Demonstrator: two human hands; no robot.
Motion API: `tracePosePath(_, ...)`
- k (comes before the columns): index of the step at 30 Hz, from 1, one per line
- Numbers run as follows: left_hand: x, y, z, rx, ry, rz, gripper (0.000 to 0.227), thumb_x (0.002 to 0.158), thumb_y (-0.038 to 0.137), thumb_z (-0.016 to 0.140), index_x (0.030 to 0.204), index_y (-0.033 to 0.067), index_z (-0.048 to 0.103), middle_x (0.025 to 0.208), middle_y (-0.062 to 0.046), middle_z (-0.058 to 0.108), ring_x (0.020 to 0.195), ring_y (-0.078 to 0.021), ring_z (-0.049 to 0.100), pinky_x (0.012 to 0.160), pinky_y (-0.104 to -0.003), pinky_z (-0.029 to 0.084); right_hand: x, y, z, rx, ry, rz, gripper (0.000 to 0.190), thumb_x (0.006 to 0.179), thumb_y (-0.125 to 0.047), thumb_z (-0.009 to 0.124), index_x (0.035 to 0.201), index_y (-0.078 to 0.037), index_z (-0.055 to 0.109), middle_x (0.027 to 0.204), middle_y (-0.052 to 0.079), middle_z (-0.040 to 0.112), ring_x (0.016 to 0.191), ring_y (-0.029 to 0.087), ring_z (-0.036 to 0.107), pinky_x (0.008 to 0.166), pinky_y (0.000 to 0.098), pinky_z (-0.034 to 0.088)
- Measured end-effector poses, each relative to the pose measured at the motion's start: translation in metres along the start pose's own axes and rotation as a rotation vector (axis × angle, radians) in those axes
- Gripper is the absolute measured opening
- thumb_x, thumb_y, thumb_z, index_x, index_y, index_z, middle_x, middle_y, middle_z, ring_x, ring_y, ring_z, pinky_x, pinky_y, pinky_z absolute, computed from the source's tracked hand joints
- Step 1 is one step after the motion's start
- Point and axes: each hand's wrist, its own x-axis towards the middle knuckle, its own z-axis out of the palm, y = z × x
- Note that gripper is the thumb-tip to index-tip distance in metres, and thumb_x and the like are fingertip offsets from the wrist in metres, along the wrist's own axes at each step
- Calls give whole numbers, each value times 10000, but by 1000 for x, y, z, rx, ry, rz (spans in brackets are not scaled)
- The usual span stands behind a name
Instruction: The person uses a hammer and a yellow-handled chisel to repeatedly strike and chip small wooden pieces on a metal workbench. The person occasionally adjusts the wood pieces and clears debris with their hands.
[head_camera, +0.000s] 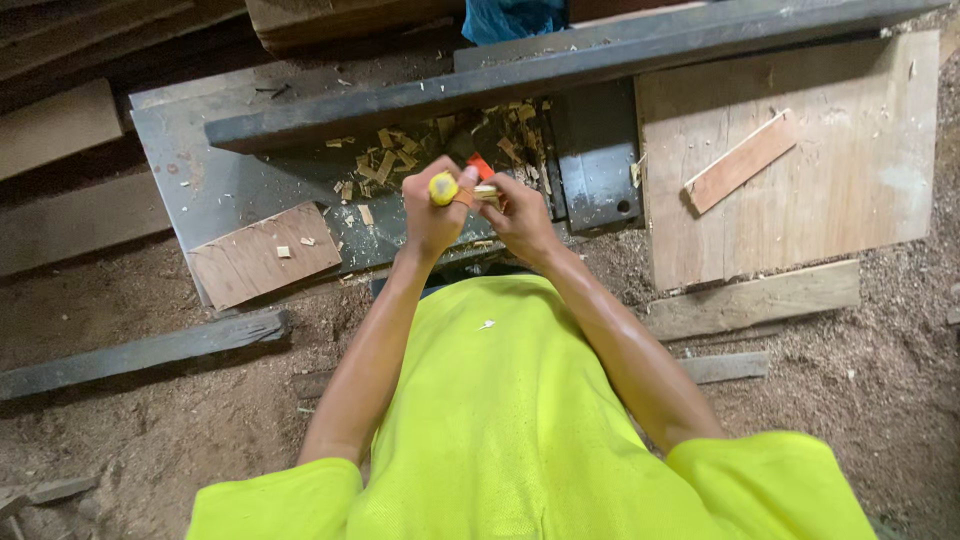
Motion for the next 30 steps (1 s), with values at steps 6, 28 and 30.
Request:
tracePosePath(6,4,23,-2,-1,-203,-27,228,969,210,761,1083,24,695,984,-68,739,871,-112,706,743,-258,584,-29,-60,-38,7,23,-33,324,900,-164,747,1194,-45,682,869,50,746,705,111,726,624,297,593)
tracePosePath(28,-14,116,-23,-171,-206,59,165,944,132,801,1069,41,743,943,-74,725,853,-144,693,752,-286,553,-74,-167,-95,-227,-12,-444,135,873,-69,764,951,6,685,827,95,651,670,218,657,580,347,511)
tracePosePath(30,-12,125,-22,-61,-115,156,233,892,99,839,1100,56,745,994,-78,714,905,-160,701,786,-288,569,-74,-166,-92,-287,62,-450,128,864,-60,777,920,8,684,797,105,634,651,235,643,568,359,504)
